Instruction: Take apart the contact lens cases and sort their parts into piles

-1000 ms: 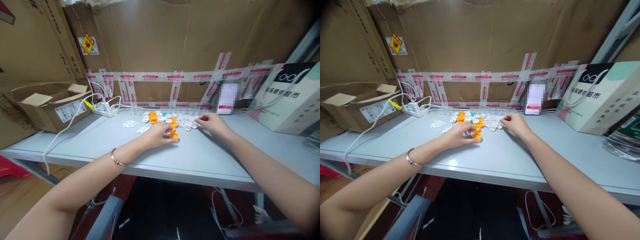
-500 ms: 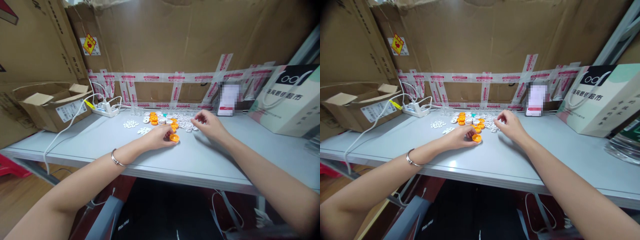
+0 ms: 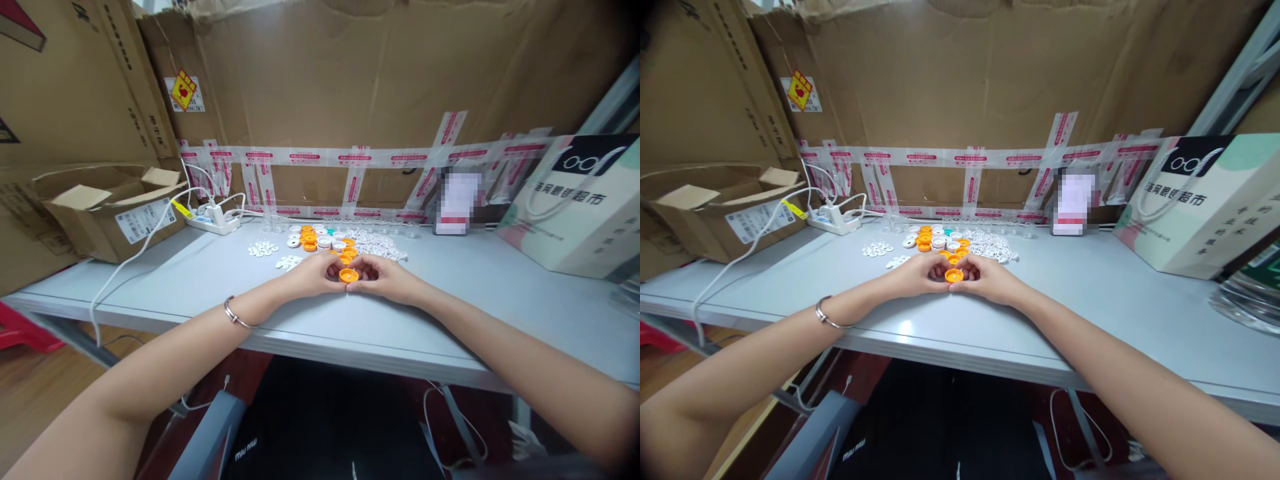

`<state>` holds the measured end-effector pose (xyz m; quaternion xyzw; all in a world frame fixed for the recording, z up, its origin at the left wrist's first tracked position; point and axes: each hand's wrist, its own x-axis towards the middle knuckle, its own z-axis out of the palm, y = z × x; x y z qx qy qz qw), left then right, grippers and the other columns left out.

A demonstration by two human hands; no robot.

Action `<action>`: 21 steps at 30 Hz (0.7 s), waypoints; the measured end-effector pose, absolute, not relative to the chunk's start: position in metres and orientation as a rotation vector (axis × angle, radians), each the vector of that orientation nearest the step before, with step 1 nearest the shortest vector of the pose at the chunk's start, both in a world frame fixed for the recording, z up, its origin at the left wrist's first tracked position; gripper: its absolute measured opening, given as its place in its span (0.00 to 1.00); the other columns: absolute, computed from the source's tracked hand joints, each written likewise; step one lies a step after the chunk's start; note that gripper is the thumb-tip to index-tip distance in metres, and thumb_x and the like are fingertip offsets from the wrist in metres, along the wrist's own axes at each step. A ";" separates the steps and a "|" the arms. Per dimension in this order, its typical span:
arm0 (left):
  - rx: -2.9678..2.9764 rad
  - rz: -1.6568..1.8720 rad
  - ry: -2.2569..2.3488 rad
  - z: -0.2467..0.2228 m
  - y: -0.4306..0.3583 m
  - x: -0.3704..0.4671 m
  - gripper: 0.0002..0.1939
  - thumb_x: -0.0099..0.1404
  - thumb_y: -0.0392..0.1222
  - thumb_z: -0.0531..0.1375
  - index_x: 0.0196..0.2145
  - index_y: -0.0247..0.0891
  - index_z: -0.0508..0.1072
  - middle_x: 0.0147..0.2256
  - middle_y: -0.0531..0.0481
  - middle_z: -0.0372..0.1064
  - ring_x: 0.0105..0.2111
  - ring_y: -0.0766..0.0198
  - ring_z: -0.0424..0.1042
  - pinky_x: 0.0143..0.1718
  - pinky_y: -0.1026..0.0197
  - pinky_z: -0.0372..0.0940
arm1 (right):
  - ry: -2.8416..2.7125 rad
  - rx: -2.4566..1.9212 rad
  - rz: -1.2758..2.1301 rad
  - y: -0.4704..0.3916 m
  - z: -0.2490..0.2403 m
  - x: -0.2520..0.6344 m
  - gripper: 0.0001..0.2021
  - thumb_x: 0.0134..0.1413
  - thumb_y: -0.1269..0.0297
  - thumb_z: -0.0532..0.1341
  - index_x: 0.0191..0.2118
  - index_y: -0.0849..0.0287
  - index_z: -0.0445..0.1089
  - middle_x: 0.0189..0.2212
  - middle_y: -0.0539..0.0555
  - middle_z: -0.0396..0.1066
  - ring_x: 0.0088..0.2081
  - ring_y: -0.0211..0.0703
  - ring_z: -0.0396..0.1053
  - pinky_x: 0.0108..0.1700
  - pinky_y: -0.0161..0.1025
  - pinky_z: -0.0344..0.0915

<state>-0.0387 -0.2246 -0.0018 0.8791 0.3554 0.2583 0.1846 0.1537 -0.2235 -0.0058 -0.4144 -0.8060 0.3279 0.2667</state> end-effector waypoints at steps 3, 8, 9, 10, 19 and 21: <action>2.435 0.736 0.998 -0.004 -0.224 -0.039 0.13 0.53 0.45 0.61 0.34 0.33 0.69 0.30 0.49 0.68 0.29 0.66 0.66 0.28 0.66 0.60 | -2.150 -1.125 0.891 -0.221 -0.008 0.155 0.20 0.38 0.52 0.65 0.36 0.61 0.67 0.23 0.46 0.58 0.25 0.35 0.55 0.27 0.34 0.54; 2.379 0.747 0.956 -0.003 -0.226 -0.039 0.17 0.56 0.45 0.59 0.43 0.35 0.68 0.37 0.47 0.69 0.33 0.65 0.68 0.32 0.65 0.63 | -2.202 -1.118 0.804 -0.220 -0.009 0.156 0.18 0.37 0.53 0.65 0.33 0.61 0.69 0.24 0.48 0.60 0.26 0.35 0.56 0.27 0.34 0.54; 2.383 0.744 0.937 -0.003 -0.226 -0.039 0.18 0.56 0.45 0.59 0.43 0.35 0.69 0.37 0.47 0.69 0.33 0.65 0.68 0.32 0.65 0.63 | -2.213 -1.121 0.780 -0.220 -0.009 0.156 0.17 0.37 0.53 0.65 0.33 0.61 0.69 0.24 0.48 0.60 0.26 0.35 0.56 0.27 0.34 0.54; 2.388 0.750 0.918 -0.002 -0.227 -0.039 0.18 0.56 0.45 0.59 0.43 0.35 0.69 0.37 0.47 0.70 0.32 0.65 0.68 0.33 0.65 0.63 | -2.215 -1.130 0.763 -0.221 -0.009 0.155 0.16 0.38 0.54 0.64 0.32 0.61 0.69 0.24 0.48 0.60 0.26 0.35 0.56 0.27 0.33 0.54; 2.271 0.862 0.984 -0.004 -0.224 -0.036 0.12 0.55 0.46 0.60 0.32 0.34 0.73 0.27 0.51 0.71 0.27 0.67 0.68 0.27 0.68 0.60 | -2.207 -1.138 0.632 -0.226 -0.010 0.151 0.11 0.40 0.58 0.61 0.30 0.61 0.71 0.23 0.48 0.62 0.25 0.35 0.57 0.26 0.33 0.55; 2.202 0.915 1.030 -0.004 -0.223 -0.035 0.13 0.53 0.47 0.61 0.30 0.33 0.73 0.27 0.50 0.71 0.27 0.67 0.68 0.27 0.67 0.61 | -2.203 -1.147 0.609 -0.225 -0.011 0.150 0.10 0.40 0.59 0.61 0.28 0.61 0.70 0.22 0.48 0.62 0.24 0.34 0.57 0.26 0.33 0.55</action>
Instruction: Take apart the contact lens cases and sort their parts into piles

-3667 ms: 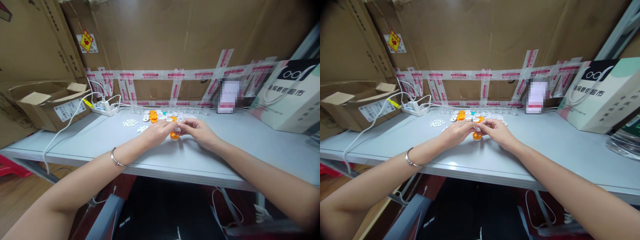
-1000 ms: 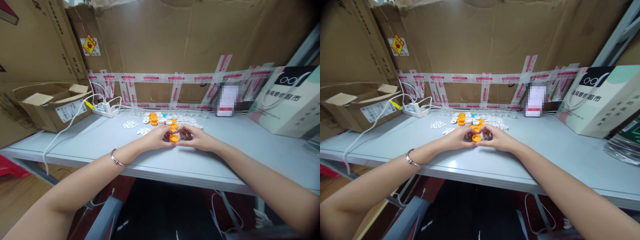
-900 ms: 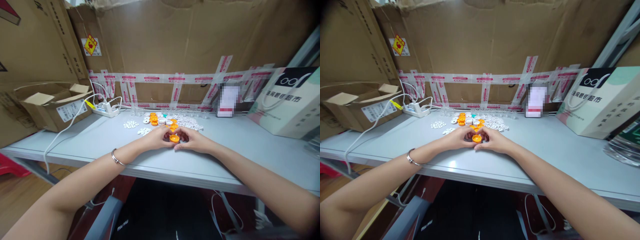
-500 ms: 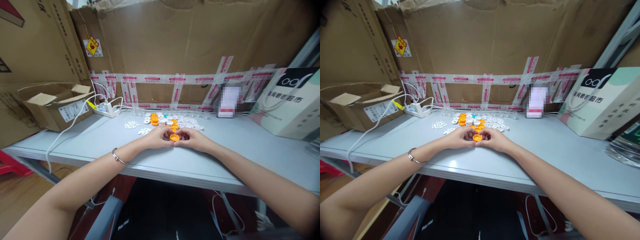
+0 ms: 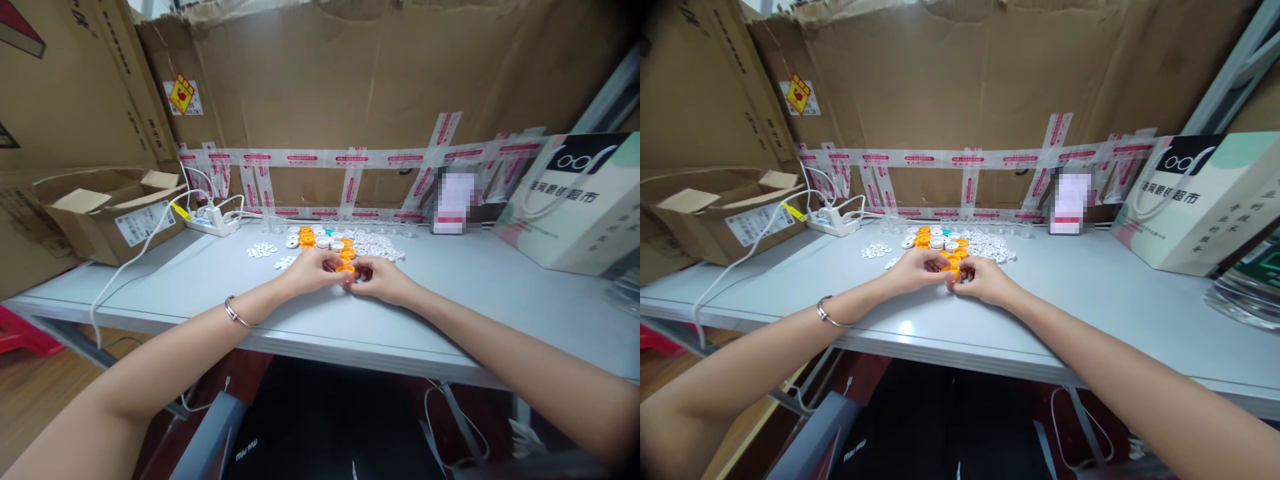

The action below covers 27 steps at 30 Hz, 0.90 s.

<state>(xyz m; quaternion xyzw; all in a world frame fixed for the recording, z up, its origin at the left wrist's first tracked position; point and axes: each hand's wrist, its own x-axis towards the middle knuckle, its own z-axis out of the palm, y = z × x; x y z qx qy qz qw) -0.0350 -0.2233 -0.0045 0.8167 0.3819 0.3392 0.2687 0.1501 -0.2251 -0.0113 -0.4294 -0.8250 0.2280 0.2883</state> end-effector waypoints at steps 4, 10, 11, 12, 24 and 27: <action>2.117 0.991 1.070 0.001 -0.223 -0.034 0.13 0.52 0.45 0.62 0.32 0.31 0.73 0.28 0.48 0.71 0.27 0.67 0.68 0.28 0.67 0.62 | -2.185 -1.147 0.614 -0.225 -0.012 0.149 0.11 0.40 0.57 0.62 0.27 0.61 0.69 0.21 0.47 0.61 0.24 0.34 0.57 0.26 0.33 0.55; 2.020 1.317 1.066 0.026 -0.220 -0.049 0.16 0.55 0.47 0.60 0.37 0.33 0.71 0.35 0.45 0.72 0.31 0.67 0.69 0.32 0.64 0.65 | -2.142 -1.190 0.624 -0.225 -0.011 0.150 0.16 0.40 0.54 0.62 0.33 0.60 0.72 0.22 0.48 0.61 0.23 0.34 0.56 0.26 0.34 0.54; 1.995 1.362 1.085 0.032 -0.217 -0.053 0.17 0.56 0.48 0.60 0.38 0.32 0.71 0.36 0.44 0.72 0.32 0.66 0.70 0.33 0.64 0.66 | -2.143 -1.194 0.620 -0.225 -0.011 0.150 0.16 0.41 0.54 0.62 0.33 0.60 0.72 0.22 0.48 0.61 0.23 0.35 0.56 0.26 0.34 0.54; 1.985 1.385 1.114 0.037 -0.212 -0.058 0.18 0.56 0.48 0.60 0.39 0.32 0.71 0.37 0.43 0.72 0.33 0.66 0.70 0.34 0.64 0.66 | -2.145 -1.197 0.619 -0.225 -0.011 0.150 0.16 0.41 0.54 0.62 0.34 0.60 0.72 0.22 0.48 0.61 0.24 0.35 0.56 0.26 0.34 0.55; 2.556 0.759 1.669 0.027 -0.121 -0.076 0.16 0.53 0.42 0.59 0.39 0.32 0.71 0.36 0.42 0.73 0.36 0.57 0.71 0.37 0.62 0.63 | -2.157 -1.195 0.639 -0.222 -0.011 0.151 0.17 0.41 0.55 0.62 0.36 0.61 0.72 0.23 0.48 0.61 0.24 0.35 0.56 0.27 0.34 0.55; 2.523 0.737 1.684 0.015 -0.109 -0.076 0.16 0.53 0.43 0.59 0.39 0.32 0.71 0.36 0.43 0.73 0.36 0.59 0.71 0.35 0.65 0.63 | -2.158 -1.190 0.641 -0.223 -0.011 0.151 0.17 0.41 0.55 0.62 0.37 0.61 0.72 0.23 0.48 0.60 0.24 0.35 0.55 0.26 0.34 0.54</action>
